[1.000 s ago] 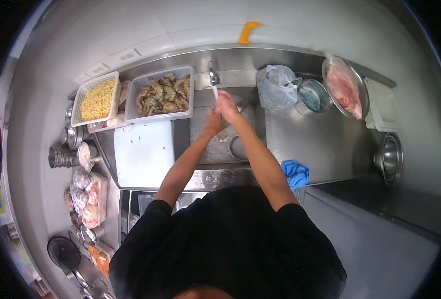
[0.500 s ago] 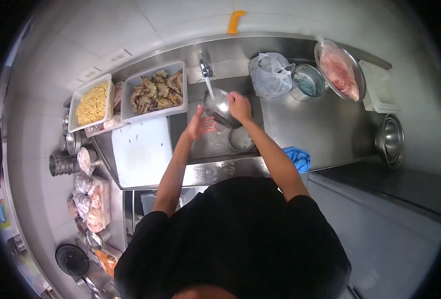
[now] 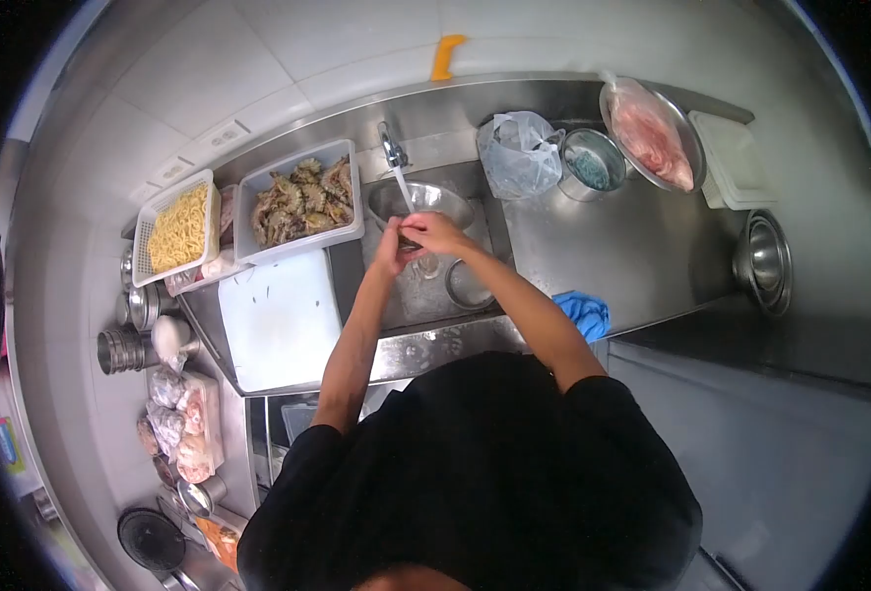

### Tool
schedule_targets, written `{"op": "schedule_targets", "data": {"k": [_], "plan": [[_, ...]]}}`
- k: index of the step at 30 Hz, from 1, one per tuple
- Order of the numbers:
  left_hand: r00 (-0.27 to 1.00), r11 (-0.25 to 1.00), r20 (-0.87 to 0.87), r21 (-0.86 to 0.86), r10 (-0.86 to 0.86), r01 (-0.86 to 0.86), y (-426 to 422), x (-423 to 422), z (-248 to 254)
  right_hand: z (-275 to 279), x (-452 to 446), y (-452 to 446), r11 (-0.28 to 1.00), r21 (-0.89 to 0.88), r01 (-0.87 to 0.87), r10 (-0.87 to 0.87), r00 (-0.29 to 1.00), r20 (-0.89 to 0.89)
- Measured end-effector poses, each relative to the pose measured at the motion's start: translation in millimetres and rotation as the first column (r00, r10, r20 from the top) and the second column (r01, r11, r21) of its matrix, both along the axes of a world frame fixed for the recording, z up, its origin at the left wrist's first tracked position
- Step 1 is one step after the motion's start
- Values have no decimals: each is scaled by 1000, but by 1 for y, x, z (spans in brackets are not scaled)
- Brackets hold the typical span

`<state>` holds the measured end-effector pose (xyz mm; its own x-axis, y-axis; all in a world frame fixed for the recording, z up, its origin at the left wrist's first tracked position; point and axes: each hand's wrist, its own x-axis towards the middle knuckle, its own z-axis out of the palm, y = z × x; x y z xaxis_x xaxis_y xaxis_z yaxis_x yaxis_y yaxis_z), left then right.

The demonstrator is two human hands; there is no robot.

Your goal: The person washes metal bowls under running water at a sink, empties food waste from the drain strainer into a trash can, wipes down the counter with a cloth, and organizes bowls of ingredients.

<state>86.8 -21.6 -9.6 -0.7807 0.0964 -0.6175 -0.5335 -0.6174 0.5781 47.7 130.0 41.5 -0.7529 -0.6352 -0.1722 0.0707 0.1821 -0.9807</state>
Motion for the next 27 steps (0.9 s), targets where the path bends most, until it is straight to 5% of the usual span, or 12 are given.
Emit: {"op": "schedule_targets", "data": {"k": [3, 6, 8, 10, 15, 17, 19, 20, 21, 23, 25, 27], "plan": [[995, 995, -2, 10, 97, -97, 6, 24, -38, 2, 15, 48, 949, 194, 247, -192, 945, -263], [994, 996, 60, -29, 92, -90, 6, 59, -59, -6, 25, 87, 486, 341, 805, -233, 495, -837], [990, 994, 136, -109, 30, -15, 5, 80, -83, -30, 8, 106, 735, 594, 328, -230, 944, -237], [982, 988, 185, -145, -24, 51, 16, 87, -86, 16, 23, 111, 866, 499, -41, -89, 968, 234], [978, 958, 202, -267, -45, 100, 19, 78, -109, 29, 25, 113, 815, 578, -19, -94, 982, 165], [997, 832, 49, -550, -56, 74, -10, 58, -175, 21, 31, 118, 843, 533, 71, -169, 976, 137], [988, 628, 76, -765, -132, 143, -20, 46, -67, 11, 34, 126, 862, 429, 270, -349, 930, 114], [974, 520, -153, -853, -167, -45, -17, 45, -31, -8, 33, 125, 798, 491, 350, -423, 905, 43], [900, 417, -371, -873, -227, -255, -15, 48, -10, -52, 29, 125, 812, 427, 399, -498, 854, 148], [944, 361, -262, -916, -203, -177, -22, 61, 3, -97, 30, 113, 911, 245, 331, -410, 787, 461], [996, 660, -75, -751, -47, -26, 11, 94, 85, -99, 37, 99, 966, 106, 237, -251, 748, 615], [991, 918, -120, -382, 66, -107, -9, 118, 38, -69, 27, 99, 999, 34, 29, -44, 760, 648]]}}
